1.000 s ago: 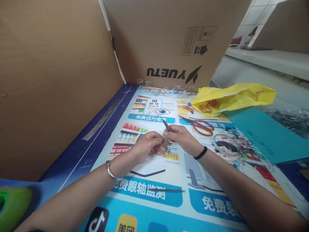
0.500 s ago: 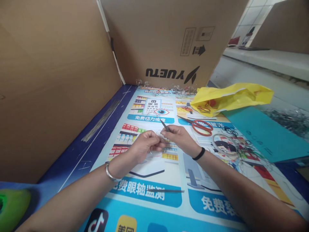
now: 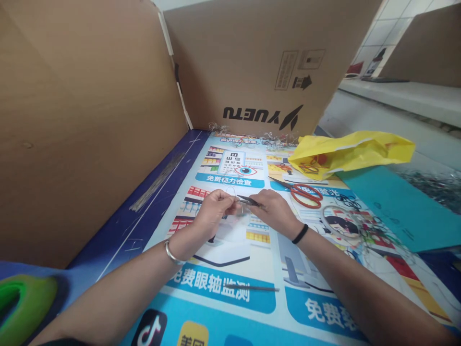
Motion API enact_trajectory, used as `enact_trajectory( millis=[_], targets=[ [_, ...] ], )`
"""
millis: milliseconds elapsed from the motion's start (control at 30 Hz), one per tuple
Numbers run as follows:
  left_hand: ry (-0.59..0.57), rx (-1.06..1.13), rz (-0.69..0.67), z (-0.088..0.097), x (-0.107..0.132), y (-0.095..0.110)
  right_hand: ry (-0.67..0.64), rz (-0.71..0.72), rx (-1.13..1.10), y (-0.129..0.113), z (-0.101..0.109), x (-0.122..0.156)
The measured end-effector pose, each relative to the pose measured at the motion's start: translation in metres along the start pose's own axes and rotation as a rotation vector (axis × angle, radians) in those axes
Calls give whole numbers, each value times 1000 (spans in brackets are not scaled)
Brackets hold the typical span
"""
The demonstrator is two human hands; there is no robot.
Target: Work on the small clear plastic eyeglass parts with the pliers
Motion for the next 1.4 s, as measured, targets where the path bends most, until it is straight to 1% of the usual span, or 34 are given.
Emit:
enact_trajectory(
  millis=[200,367,567,900,1067,1233,1400],
  targets=[
    [-15,-109,-66,0,-4,-2,14,18,81,1,-3,1],
    [-46,-141,-46,-2,-4,-3,6,63,78,1,-4,1],
    [-78,-130,-4,-5,-2,-3,-35,57,42,3,-6,2],
    [-105,-135,-24,-7,0,1,-56,57,65,2,-6,3],
    [-91,-136,-22,-5,0,1,-57,45,44,3,-10,4],
    [-96,-130,-18,-5,-1,0,-77,20,22,2,-8,3],
    [-118,-107,-7,-6,-1,0,-123,-34,-107,4,-4,1]
  ],
)
Point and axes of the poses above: each hand's wrist, its own x-axis away from the middle knuckle, its own z-axis out of the back of the hand, y = z × x, the point moved 6 cm from there along -x, towards the middle knuckle, and after that the axes turned 9 degrees about y, right-handed, at the moved point
